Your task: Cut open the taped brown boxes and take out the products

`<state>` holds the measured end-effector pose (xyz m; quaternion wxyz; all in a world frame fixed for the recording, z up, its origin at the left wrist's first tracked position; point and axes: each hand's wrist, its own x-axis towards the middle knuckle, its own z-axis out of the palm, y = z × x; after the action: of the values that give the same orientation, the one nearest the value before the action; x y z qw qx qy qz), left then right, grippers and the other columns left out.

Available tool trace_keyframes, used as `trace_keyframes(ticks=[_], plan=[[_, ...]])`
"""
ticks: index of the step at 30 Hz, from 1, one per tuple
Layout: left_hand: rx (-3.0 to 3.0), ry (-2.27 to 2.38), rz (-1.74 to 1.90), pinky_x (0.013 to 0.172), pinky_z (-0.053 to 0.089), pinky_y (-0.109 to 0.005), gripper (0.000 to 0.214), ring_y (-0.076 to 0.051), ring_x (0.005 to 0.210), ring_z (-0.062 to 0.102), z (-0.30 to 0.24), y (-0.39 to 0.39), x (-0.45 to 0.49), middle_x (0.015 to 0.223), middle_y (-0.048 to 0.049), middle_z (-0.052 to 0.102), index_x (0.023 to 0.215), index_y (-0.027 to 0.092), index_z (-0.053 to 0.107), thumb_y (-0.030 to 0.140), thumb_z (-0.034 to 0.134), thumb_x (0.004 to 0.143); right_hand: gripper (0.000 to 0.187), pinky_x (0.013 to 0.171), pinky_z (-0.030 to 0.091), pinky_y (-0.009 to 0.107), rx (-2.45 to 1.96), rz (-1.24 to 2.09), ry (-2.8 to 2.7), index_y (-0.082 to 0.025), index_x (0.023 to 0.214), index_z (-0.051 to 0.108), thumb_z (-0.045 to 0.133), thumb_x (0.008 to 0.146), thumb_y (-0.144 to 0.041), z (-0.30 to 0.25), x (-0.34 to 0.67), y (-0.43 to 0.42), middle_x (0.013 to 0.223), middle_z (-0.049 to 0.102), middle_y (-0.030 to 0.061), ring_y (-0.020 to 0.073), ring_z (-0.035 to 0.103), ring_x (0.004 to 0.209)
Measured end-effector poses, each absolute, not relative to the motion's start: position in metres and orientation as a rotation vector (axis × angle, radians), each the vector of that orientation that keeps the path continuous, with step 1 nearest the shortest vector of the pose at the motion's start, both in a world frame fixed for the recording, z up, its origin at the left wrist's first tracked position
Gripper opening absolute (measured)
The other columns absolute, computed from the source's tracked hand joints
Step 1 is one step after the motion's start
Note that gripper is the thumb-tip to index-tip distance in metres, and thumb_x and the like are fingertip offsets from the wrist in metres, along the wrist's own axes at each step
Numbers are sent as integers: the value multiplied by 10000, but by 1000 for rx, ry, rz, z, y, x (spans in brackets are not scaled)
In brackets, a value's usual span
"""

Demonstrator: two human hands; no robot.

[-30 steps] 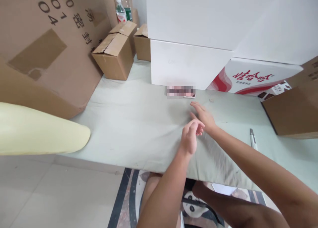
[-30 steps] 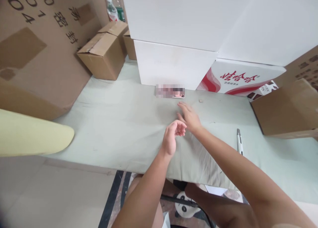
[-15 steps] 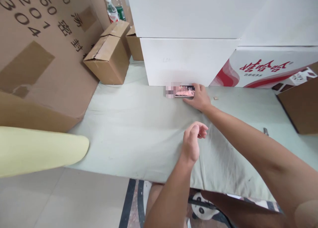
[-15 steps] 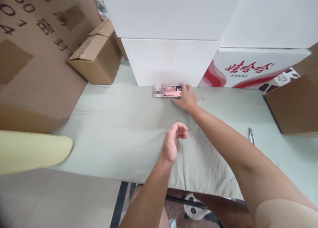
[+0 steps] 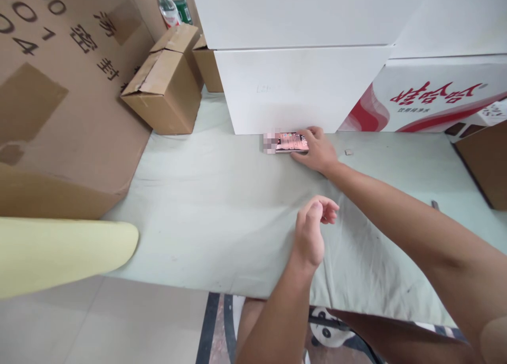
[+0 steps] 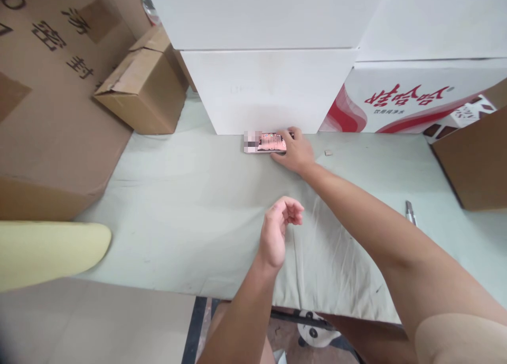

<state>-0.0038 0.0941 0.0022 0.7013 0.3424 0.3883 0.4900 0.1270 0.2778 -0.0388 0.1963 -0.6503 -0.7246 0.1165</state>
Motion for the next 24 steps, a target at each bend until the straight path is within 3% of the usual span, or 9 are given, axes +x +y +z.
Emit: trace_keyframes(ticks=[9,14,21,24], plan=[[764,866,1080,746,434,-340,405,-189,753,529,2,94,-3,744,-46,577,803,196,630,511,398,908,637,1045,525,570,-1782,311,-2026,-253,1412,631,686,824,-493,-47,129,281,1548,455,181,393,581,1269],[773,868,1071,757,432,-347,423,-192,752,528,4,93,-4,751,-48,568,799,198,617,548,400,893,673,1070,509,572,-1812,353,-2009,-245,1457,598,690,822,-445,-42,126,278,1537,453,190,397,568,1295],[769,846,1078,760,448,-348,424,-193,762,539,6,93,0,756,-52,575,799,191,621,537,405,912,537,1177,330,652,-1761,270,-2001,-288,1346,616,652,873,-540,-29,103,281,1441,512,169,417,463,1373],[753,831,1091,757,463,-347,420,-194,767,546,6,92,5,771,-59,590,788,189,620,523,407,928,638,1165,298,694,-1984,327,-1605,-225,1290,550,649,832,-659,-37,88,302,1384,498,207,440,427,1385]])
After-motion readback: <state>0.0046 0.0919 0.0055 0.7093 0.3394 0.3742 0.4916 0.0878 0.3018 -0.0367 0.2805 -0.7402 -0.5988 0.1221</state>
